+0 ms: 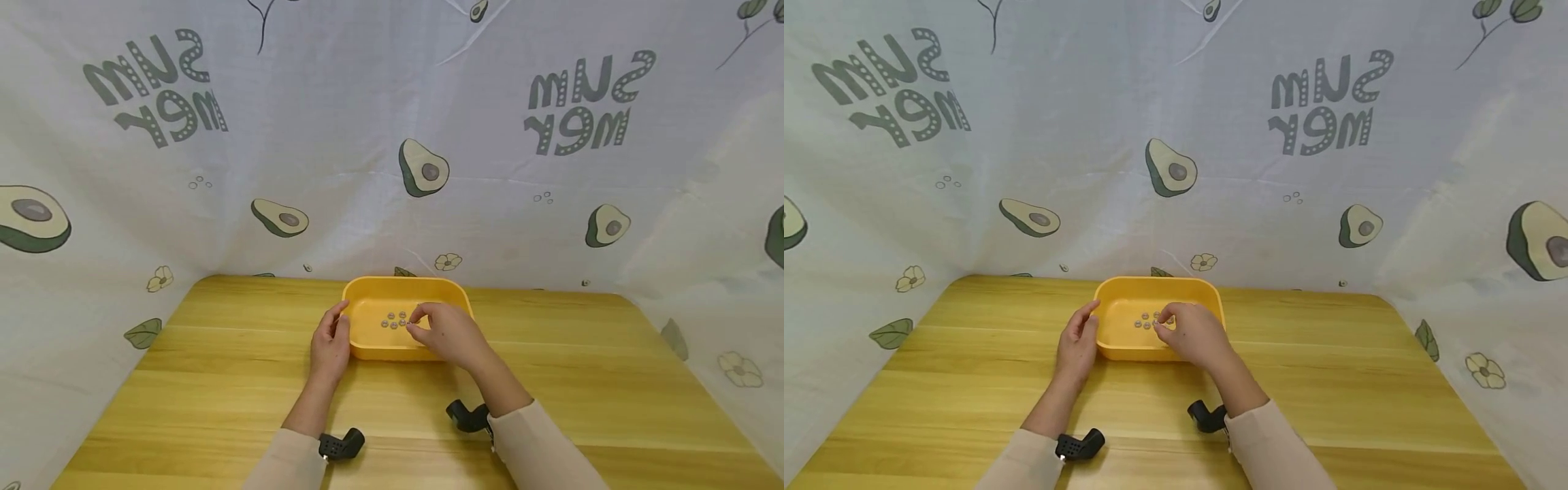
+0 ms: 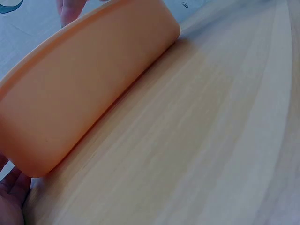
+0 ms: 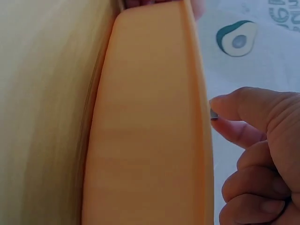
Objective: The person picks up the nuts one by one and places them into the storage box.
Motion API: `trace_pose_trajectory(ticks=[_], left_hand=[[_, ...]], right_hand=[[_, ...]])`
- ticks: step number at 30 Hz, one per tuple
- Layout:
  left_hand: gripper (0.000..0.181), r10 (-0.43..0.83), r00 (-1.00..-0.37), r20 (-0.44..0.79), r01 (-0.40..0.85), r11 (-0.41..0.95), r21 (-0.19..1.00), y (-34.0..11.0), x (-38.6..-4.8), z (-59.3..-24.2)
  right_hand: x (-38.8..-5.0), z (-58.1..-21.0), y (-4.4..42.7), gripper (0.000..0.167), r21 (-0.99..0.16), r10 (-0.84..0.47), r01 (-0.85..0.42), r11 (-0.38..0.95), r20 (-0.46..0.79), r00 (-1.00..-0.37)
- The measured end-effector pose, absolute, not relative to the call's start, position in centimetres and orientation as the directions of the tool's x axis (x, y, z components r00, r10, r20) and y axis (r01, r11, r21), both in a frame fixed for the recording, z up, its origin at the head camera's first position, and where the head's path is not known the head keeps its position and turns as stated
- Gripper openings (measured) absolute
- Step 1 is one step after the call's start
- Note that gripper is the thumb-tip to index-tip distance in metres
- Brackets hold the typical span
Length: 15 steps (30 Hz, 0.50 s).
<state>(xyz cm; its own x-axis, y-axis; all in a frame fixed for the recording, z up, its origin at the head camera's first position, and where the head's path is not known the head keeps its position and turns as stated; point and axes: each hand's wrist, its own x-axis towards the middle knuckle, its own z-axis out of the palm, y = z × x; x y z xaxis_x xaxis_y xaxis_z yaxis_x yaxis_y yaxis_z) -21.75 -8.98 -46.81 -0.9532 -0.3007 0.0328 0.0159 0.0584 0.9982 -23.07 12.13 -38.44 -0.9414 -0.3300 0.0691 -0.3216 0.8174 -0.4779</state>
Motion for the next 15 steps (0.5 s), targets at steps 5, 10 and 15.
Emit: trace_pose_trajectory(ticks=[5,10,15], left_hand=[[0.038,-0.299,-0.953,0.040,0.023,0.059,0.998,-9.1,-21.8,-46.9],[0.038,-0.300,-0.953,0.034,0.016,0.061,0.998,-9.1,-21.8,-47.0],[0.037,-0.311,-0.950,0.037,0.015,0.072,0.997,-9.0,-21.9,-46.9]], right_hand=[[-25.5,-38.7,11.0,0.012,-0.436,-0.367,-0.314,0.844,-0.041,-0.929],[-27.0,-39.7,10.2,0.013,-0.408,-0.353,-0.286,0.867,-0.099,-0.930],[-27.6,-40.6,9.9,0.015,-0.422,-0.334,-0.249,0.872,-0.140,-0.932]])
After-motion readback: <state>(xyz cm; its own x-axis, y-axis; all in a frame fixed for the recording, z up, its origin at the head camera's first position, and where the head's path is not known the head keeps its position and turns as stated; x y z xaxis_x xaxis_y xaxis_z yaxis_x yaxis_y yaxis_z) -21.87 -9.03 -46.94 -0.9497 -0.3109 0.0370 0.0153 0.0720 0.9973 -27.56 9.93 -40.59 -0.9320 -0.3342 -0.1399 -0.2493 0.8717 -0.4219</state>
